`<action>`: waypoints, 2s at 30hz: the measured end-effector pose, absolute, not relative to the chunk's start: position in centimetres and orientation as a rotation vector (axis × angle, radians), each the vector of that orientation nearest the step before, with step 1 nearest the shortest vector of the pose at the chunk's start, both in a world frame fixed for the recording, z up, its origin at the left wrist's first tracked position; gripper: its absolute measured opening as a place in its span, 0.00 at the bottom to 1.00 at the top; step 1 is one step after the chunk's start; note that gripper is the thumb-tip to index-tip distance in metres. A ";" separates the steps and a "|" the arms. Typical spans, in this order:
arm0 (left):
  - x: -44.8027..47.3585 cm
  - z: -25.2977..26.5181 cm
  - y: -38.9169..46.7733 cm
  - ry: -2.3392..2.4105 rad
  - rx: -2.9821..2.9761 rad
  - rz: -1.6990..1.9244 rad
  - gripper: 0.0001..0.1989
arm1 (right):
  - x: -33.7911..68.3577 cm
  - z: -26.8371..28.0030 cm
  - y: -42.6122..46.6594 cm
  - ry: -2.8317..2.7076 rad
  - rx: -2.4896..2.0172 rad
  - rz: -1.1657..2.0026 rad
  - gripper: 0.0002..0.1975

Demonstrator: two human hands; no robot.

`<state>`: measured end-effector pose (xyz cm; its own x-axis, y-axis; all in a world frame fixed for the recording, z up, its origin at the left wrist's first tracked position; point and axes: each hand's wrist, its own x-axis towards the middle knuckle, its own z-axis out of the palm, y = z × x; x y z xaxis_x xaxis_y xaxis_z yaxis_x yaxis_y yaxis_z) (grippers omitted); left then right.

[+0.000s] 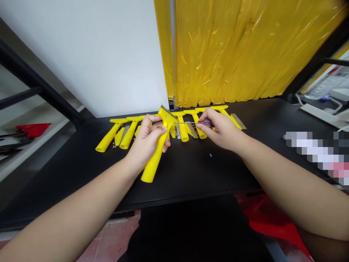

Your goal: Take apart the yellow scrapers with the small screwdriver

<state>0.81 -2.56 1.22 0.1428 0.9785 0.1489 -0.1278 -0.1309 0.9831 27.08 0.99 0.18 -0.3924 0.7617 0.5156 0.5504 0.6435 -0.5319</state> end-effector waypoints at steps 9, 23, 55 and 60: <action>0.8 1.5 -2.7 0.958 1.347 1.279 0.19 | 26.7 0.4 0.8 -2.026 -1.066 0.397 0.06; 0.8 1.1 -2.5 0.906 1.434 1.367 0.17 | 26.4 -0.1 0.9 -2.016 -1.126 0.578 0.11; 0.5 0.9 -2.2 0.865 1.435 1.322 0.17 | 26.5 0.0 1.4 -2.023 -1.226 0.484 0.20; 0.6 0.9 -2.2 0.854 1.447 1.347 0.17 | 26.5 0.0 1.0 -2.039 -1.151 0.621 0.11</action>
